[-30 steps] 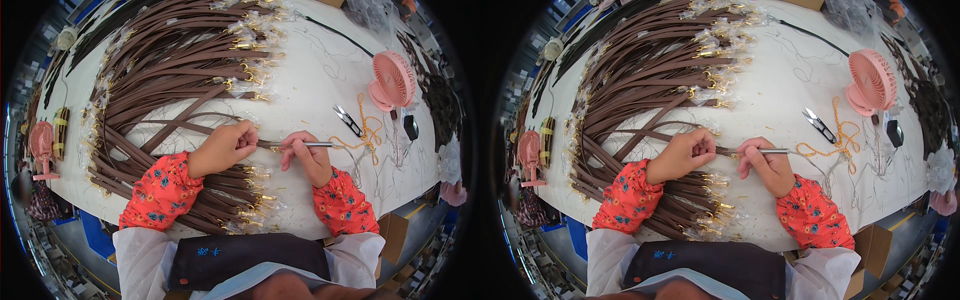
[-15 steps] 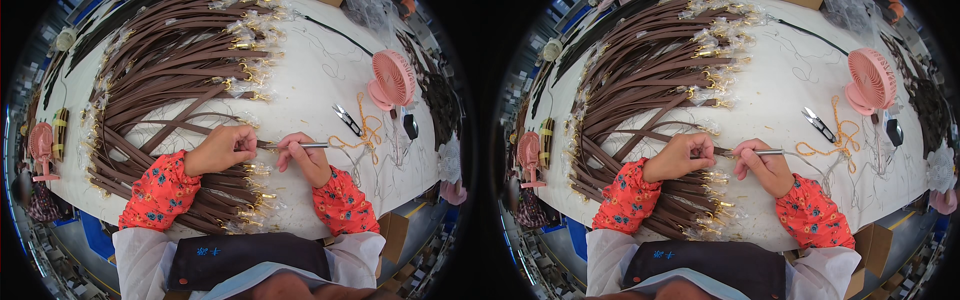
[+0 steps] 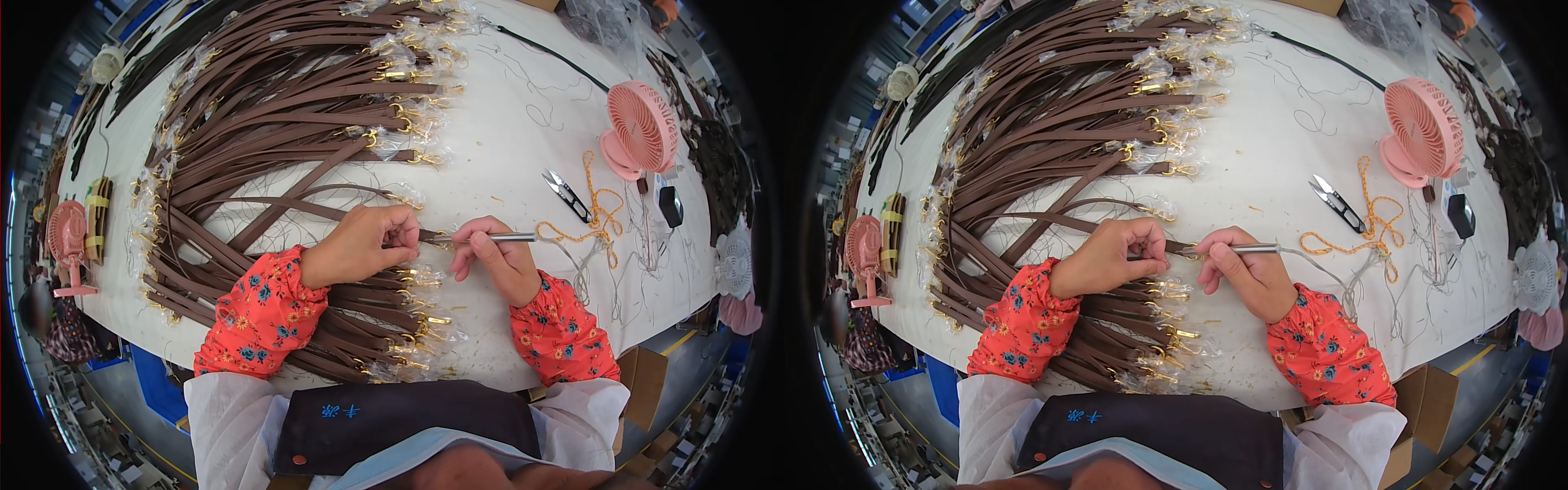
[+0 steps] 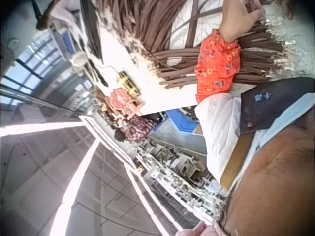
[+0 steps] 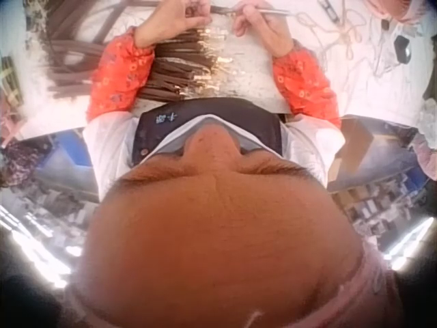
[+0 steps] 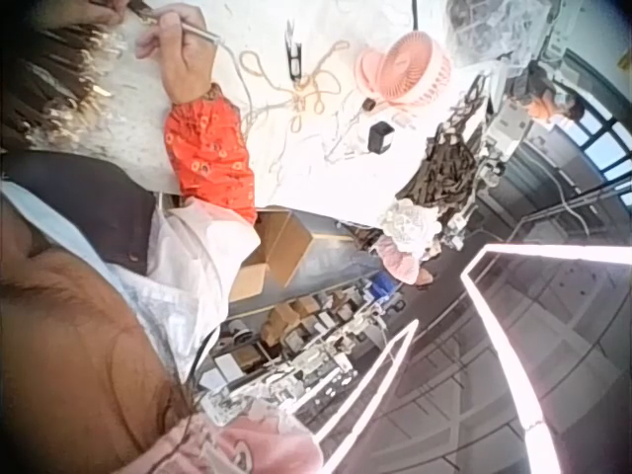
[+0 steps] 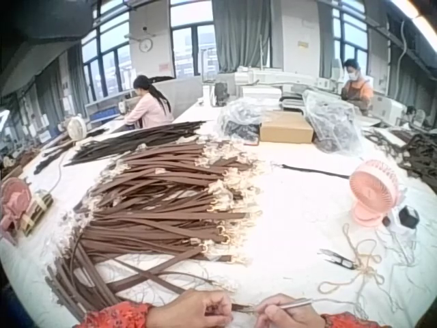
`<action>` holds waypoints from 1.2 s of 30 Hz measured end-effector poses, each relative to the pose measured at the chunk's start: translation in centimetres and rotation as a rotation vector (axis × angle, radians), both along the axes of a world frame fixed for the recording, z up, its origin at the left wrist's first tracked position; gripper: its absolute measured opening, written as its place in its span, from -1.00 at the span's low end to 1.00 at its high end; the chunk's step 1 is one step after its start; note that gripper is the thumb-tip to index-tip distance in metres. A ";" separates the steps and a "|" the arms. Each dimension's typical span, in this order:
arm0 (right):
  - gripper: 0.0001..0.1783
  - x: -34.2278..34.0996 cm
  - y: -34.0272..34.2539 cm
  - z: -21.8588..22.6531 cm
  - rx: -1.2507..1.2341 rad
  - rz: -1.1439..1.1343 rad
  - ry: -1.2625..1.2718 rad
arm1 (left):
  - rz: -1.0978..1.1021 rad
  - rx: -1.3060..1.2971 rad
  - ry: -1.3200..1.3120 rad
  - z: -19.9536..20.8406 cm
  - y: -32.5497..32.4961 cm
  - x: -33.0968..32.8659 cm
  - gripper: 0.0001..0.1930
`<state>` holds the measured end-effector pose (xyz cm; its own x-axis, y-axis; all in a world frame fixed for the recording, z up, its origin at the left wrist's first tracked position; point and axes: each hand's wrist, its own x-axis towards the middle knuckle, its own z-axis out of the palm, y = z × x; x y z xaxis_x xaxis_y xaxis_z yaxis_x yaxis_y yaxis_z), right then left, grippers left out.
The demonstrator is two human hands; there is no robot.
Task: Assembling small leather straps with buckles and hooks at a workbench.
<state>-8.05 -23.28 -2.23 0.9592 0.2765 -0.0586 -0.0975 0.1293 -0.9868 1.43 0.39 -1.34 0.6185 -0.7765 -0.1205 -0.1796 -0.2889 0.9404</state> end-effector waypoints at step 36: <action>-0.69 -0.2 0.1 -0.1 0.034 -0.163 -0.142 | -0.016 0.066 -0.830 0.2 -0.3 -0.6 -0.80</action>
